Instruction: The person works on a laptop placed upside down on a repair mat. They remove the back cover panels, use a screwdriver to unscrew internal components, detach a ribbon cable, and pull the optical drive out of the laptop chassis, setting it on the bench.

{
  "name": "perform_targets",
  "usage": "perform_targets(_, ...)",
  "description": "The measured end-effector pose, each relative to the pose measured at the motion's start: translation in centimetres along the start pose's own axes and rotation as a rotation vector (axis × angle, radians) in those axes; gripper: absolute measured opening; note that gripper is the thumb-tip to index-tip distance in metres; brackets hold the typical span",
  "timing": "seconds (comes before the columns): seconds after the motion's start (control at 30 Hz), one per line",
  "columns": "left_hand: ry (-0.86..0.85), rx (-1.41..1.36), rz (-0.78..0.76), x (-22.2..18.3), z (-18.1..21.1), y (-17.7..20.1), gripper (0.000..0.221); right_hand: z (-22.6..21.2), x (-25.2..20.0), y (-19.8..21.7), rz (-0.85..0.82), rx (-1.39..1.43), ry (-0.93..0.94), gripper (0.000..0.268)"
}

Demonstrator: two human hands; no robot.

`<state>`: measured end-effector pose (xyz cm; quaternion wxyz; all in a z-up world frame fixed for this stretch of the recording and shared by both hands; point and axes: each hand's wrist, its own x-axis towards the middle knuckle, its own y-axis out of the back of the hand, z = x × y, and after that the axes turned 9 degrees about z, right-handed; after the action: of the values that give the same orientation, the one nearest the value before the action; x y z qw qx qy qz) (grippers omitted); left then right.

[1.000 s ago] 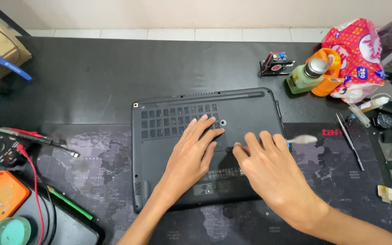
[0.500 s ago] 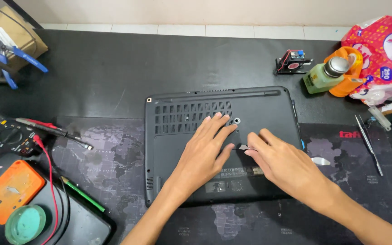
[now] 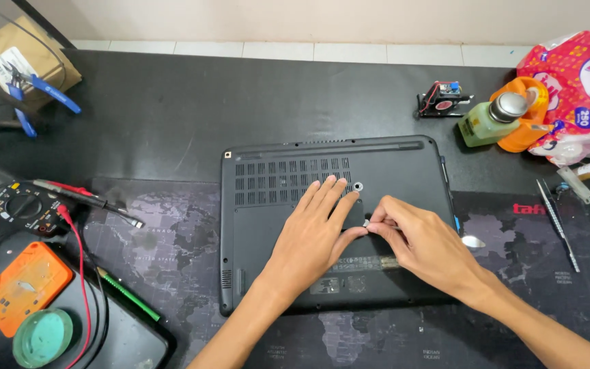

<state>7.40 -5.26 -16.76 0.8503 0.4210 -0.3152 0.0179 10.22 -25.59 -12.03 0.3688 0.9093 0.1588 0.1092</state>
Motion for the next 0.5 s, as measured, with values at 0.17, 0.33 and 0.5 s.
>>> perform_targets(0.17,-0.043,0.05,-0.007,-0.2,-0.1,-0.5,0.055,0.4,0.1,0.4,-0.007,0.054,-0.021,0.014)
perform_targets(0.33,-0.082,0.156,-0.009,-0.2,0.0,-0.9,0.053,0.2,1.1,4.0,-0.004,-0.166,-0.014,0.021)
perform_targets(0.5,-0.092,0.157,0.023,0.2,0.5,-0.3,0.049,4.9,1.6,8.0,0.073,-0.585,-0.16,0.025)
